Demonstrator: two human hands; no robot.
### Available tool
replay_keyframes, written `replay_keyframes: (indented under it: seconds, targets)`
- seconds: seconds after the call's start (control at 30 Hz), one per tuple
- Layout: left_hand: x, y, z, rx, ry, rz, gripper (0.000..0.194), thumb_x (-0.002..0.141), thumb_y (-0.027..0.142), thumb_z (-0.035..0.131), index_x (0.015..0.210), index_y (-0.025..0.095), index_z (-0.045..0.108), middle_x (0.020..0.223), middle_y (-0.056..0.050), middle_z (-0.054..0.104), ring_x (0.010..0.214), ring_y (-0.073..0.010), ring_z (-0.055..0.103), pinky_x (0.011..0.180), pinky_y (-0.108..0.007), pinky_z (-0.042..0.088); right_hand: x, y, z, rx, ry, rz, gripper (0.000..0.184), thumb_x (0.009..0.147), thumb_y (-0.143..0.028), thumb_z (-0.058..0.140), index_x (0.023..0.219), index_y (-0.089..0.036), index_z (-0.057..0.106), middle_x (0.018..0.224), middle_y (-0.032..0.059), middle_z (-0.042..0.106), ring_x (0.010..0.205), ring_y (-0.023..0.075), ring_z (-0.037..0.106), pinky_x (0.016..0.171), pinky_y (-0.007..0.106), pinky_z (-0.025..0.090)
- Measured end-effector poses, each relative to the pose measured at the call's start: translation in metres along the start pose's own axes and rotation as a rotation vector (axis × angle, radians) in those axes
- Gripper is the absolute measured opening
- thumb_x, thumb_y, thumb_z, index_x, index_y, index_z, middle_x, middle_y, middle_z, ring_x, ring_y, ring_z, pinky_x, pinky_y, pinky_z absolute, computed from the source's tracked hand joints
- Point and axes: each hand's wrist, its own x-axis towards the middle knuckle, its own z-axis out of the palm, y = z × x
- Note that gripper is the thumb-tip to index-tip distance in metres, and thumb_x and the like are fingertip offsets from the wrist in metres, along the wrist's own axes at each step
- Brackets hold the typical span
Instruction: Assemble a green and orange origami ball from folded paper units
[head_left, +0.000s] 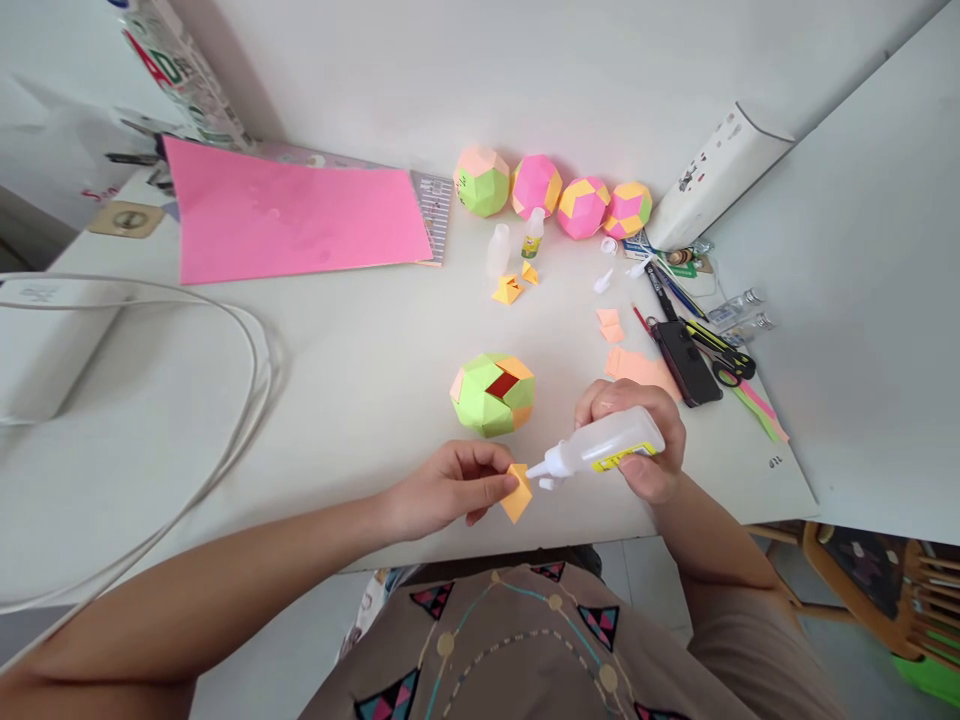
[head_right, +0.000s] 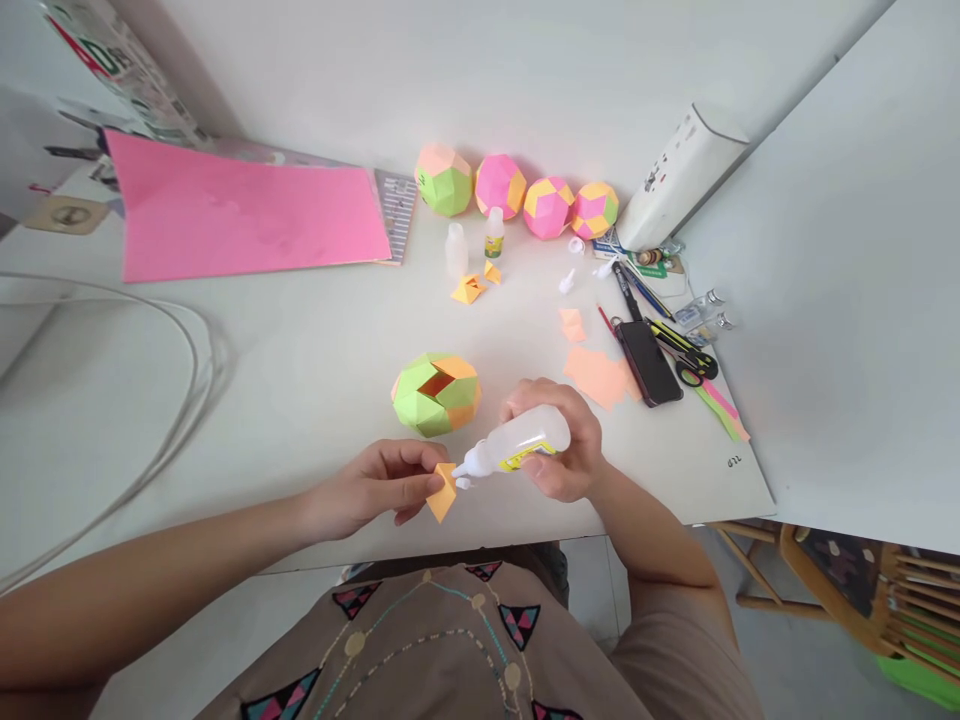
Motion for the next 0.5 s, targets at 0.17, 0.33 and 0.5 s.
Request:
replay_keyframes:
  seconds: [0.17, 0.33, 0.5]
  targets:
    - [0.0004, -0.0014, 0.0004, -0.022, -0.022, -0.004, 0.038, 0.074, 0.048, 0.072, 0.072, 0.014, 0.058, 0.063, 0.003, 0.054, 0.046, -0.0044, 0.039, 0.045, -0.022, 0.032, 0.0005, 0.0027, -0.0007, 0.020, -0.033, 0.052, 0.031, 0.075, -0.037, 0.060, 0.103, -0.025, 0.058, 0.073, 0.0020, 0.052, 0.063, 0.0190, 0.056, 0.054, 0.035, 0.048]
    - [0.0007, -0.0040, 0.0014, -0.037, -0.027, 0.005, 0.038, 0.074, 0.049, 0.073, 0.072, 0.014, 0.058, 0.064, 0.003, 0.054, 0.047, -0.0046, 0.039, 0.044, -0.021, 0.032, 0.0019, 0.0076, -0.0061, 0.062, -0.106, 0.053, 0.034, 0.075, -0.045, 0.063, 0.103, -0.026, 0.061, 0.079, 0.0035, 0.053, 0.066, 0.0189, 0.055, 0.056, 0.035, 0.047]
    - [0.0009, -0.0042, 0.0015, -0.028, -0.016, -0.006, 0.039, 0.073, 0.050, 0.073, 0.072, 0.014, 0.057, 0.064, 0.002, 0.056, 0.048, -0.0049, 0.039, 0.045, -0.022, 0.032, 0.0049, -0.0003, -0.0087, 0.000, -0.107, 0.188, 0.045, 0.067, -0.047, 0.078, 0.102, -0.026, 0.059, 0.076, 0.0024, 0.055, 0.063, 0.0162, 0.051, 0.051, 0.029, 0.042]
